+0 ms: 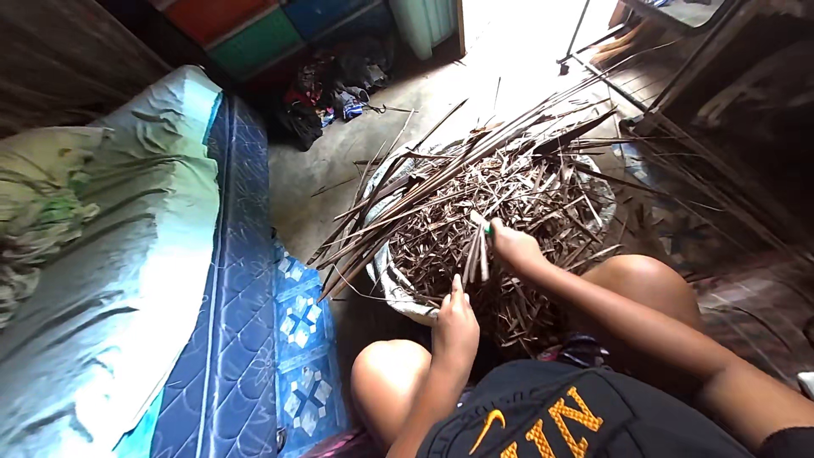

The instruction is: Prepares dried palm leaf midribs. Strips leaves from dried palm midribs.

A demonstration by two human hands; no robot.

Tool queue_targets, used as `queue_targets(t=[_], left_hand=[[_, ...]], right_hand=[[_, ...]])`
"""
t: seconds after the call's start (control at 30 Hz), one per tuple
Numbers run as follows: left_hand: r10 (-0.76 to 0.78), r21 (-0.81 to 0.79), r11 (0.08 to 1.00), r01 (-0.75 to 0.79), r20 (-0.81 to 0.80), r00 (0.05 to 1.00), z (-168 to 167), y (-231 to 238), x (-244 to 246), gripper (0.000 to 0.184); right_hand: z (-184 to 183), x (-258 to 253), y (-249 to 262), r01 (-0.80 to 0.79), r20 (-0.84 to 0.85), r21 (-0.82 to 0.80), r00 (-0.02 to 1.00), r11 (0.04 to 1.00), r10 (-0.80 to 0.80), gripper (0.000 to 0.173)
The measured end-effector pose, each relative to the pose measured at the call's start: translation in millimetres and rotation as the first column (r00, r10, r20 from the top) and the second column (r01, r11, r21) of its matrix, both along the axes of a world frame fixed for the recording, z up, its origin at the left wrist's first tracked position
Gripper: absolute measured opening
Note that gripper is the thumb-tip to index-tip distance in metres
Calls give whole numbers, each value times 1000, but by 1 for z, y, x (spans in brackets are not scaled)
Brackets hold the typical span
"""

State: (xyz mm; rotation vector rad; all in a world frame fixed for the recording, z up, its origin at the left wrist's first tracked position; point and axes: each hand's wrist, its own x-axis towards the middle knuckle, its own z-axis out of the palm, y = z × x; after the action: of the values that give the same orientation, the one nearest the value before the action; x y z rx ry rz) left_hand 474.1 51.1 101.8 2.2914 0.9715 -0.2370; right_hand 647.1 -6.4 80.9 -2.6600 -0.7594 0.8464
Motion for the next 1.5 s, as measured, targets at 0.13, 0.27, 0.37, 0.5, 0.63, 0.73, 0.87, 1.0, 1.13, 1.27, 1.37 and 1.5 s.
queue_targets(t=[0.13,0.27,0.37,0.5,0.63,0.73,0.87,1.0,1.13,1.27,1.37,1.5], left_hand=[[37,-86,996,-29,93,995,-5,7,-6,45],[73,-151,987,-49,156,985,-11,17,-6,44],[112,-217,974,-62,225,968,-14,19,-8,42],[125,-364,930,-41,211,969,-13,17,-11,42],[219,-505,860,-71,241,946,-14,17,-13,41],[338,-631,769,-104,263,904,-15,22,-14,41],[422,-744,658,-114,240,874,-10,25,-10,35],[421,-815,573,-82,208,883,-9,24,-10,40],[419,-817,573,-65,224,880,-11,23,-12,40],[445,-827,559,-62,236,864,-14,25,-13,41],[426,-816,575,-57,240,873,-11,22,-11,41],[276,-762,647,-13,218,936,-13,21,-16,53]], right_hand=[[16,19,-5,60,-76,42,996,997,-56,36],[25,-29,-18,-236,-252,131,931,963,263,35],[24,-50,-21,-338,-231,114,906,934,356,32],[12,-9,-10,-182,-91,37,979,983,184,37],[8,33,-10,-14,-47,89,999,996,19,33],[22,5,-21,-171,-161,182,966,968,201,33],[15,-32,-30,-407,-146,211,886,889,440,31],[8,-2,-18,-240,-83,108,965,965,249,35],[5,37,-18,39,-81,222,996,974,-22,27],[4,20,-25,142,-349,475,936,869,38,28],[-1,-8,-21,190,-507,555,849,810,148,25],[-6,-4,-10,409,-626,563,779,718,47,17]])
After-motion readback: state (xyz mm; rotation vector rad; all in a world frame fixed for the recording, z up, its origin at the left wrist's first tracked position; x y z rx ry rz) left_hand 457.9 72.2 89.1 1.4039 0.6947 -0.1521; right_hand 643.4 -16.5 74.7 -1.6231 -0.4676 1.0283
